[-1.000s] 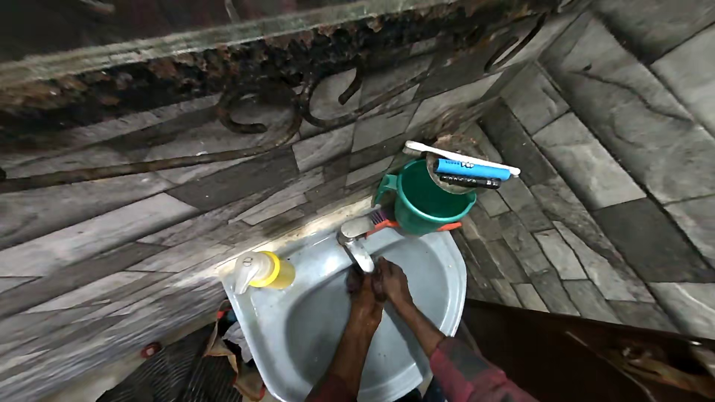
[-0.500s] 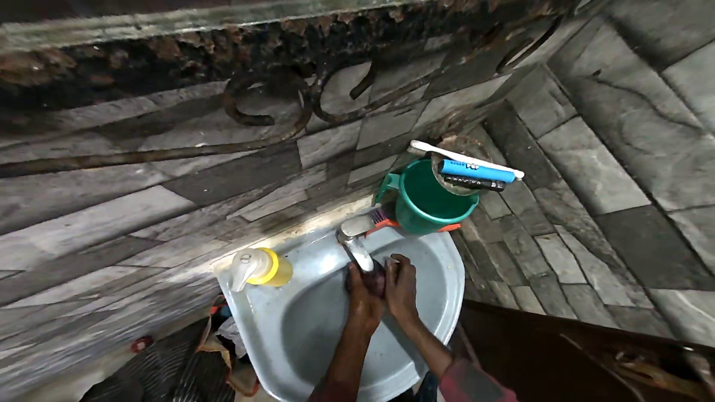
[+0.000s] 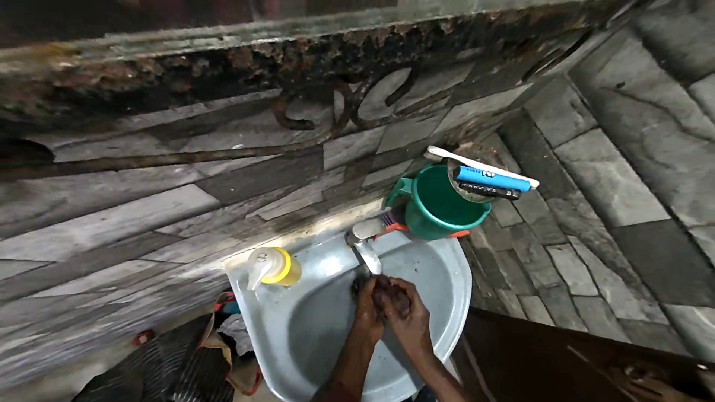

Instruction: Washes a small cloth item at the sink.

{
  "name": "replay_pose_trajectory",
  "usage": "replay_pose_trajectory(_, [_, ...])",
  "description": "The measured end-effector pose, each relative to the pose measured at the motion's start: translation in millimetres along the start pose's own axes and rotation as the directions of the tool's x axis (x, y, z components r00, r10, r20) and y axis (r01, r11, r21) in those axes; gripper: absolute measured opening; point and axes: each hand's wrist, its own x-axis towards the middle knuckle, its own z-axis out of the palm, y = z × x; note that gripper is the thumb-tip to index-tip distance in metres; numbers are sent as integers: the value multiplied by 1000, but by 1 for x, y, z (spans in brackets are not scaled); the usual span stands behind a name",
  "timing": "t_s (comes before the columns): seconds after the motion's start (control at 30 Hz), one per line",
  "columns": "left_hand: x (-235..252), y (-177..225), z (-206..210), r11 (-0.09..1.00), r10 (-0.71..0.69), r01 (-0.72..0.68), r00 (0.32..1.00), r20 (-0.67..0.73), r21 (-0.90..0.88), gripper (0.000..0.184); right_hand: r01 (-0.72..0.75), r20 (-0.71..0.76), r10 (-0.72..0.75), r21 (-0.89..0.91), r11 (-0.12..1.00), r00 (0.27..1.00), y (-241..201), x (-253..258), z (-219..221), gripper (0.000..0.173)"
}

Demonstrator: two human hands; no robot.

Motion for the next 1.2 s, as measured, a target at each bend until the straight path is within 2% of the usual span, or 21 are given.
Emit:
replay_pose_trajectory(0.07, [3,1,-7,999,-7,11,997,83,-52,30,163,83,-162,-9,987,983,-4,-16,-2,34])
replay_pose_trajectory(0.13, [4,0,-13,985,-49,76,983,176,-152,29,243,134,-237,-26,970,962,-2,-30,-5,29])
replay_pose_trajectory(0.23, [13,-8,-14,988,29,-12,994,107,-154,26,272,162,-258,-76,959,953,5,-41,-11,24])
replay_pose_trajectory(0.27, [16,-13,-16,991,85,-79,995,54,-106,27,237,162,-223,-76,969,961,8,-42,-10,22])
replay_pose_trajectory(0.33, [18,-22,-16,979,205,-205,979,-14,9,24,62,129,-59,-17,998,990,14,-31,-6,19])
replay_pose_trajectory(0.43, [12,-18,5,985,173,-174,979,-110,3,46,-249,72,246,33,968,967,22,24,-2,25])
replay_pose_trajectory(0.5, [2,-16,14,992,112,-117,990,-81,-54,52,-343,85,341,16,939,936,31,62,-2,26])
replay_pose_trajectory(0.57, [-2,-14,14,993,105,-108,991,-81,-39,41,-313,74,313,-20,950,947,31,75,5,24])
replay_pose_trajectory(0.63, [8,-9,8,988,146,-139,983,-108,69,31,-260,27,261,-35,965,965,21,69,13,21])
replay_pose_trajectory(0.7, [19,-7,-1,981,159,-137,975,-156,140,26,-198,24,200,-64,978,980,14,43,15,23])
replay_pose_trajectory(0.77, [31,2,-6,982,172,-155,967,-187,104,30,-96,41,101,-92,991,994,6,18,19,27])
replay_pose_trajectory(0.87, [39,3,-17,968,228,-205,959,-166,144,25,-15,48,21,-110,994,999,6,-10,25,26])
replay_pose_trajectory(0.93, [36,1,-10,952,255,-218,953,-161,213,24,-48,64,61,-195,980,996,10,4,23,26])
replay_pose_trajectory(1.07, [18,3,12,930,188,-93,952,-241,356,28,-288,181,368,-357,889,912,5,62,15,36])
replay_pose_trajectory(1.13, [13,7,16,914,166,-63,960,-226,402,33,-319,171,397,-357,878,902,10,74,18,46])
replay_pose_trajectory(1.2, [19,4,12,884,205,-89,956,-211,459,35,-356,175,434,-349,867,884,13,77,20,51])
